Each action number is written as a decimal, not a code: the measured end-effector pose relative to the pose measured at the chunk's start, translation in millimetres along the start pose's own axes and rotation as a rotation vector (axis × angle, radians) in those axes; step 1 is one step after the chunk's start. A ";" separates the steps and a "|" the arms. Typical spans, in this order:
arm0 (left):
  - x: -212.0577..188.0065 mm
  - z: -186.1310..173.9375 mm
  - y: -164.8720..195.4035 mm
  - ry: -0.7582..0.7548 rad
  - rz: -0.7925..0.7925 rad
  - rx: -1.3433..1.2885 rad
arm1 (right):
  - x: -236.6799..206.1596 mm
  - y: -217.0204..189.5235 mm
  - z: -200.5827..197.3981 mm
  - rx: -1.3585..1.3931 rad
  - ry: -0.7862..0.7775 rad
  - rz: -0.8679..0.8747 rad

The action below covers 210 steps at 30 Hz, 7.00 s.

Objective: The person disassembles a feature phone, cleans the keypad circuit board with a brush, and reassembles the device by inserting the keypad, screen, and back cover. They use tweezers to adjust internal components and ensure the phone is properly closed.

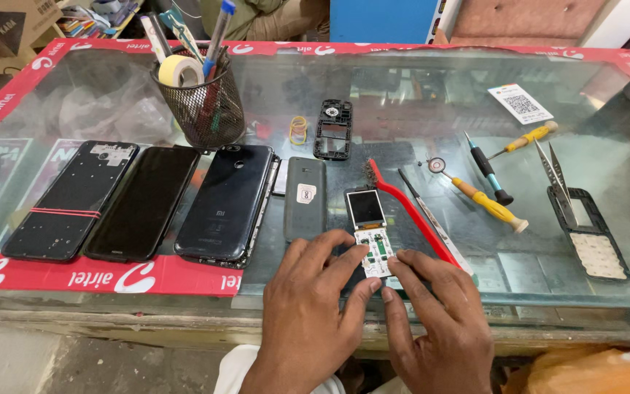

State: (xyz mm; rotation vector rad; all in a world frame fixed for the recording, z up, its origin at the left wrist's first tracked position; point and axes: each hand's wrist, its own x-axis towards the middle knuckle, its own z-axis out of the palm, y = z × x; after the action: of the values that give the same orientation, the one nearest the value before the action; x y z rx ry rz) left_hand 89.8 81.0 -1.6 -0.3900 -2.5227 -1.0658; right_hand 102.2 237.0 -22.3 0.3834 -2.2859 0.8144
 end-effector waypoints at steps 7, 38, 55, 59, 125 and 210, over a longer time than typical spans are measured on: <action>-0.5 4.1 3.2 0.113 0.014 -0.001 | 3.2 -3.3 -3.5 0.055 0.034 0.108; 18.6 -8.4 -7.7 0.119 0.032 -0.281 | 23.1 -11.2 -2.6 -0.140 0.119 0.104; 23.2 -18.8 -16.7 -0.097 -0.130 -0.388 | 7.8 -3.3 2.0 0.009 -0.056 -0.036; 25.9 -21.2 -17.6 -0.132 -0.164 -0.424 | 4.1 -2.2 1.8 0.006 -0.101 -0.002; 29.0 -12.0 1.0 -0.124 -0.127 -0.222 | 1.8 6.3 -10.2 0.043 0.027 -0.021; 26.2 -7.9 -6.3 -0.070 -0.178 -0.278 | -1.2 12.0 -1.2 -0.076 -0.151 -0.058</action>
State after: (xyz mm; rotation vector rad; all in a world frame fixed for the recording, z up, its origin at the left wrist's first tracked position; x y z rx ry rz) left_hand 65.8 73.7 11.0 -0.2842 -2.5113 -1.5039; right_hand 98.0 246.9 -27.8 0.4890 -2.4255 0.6873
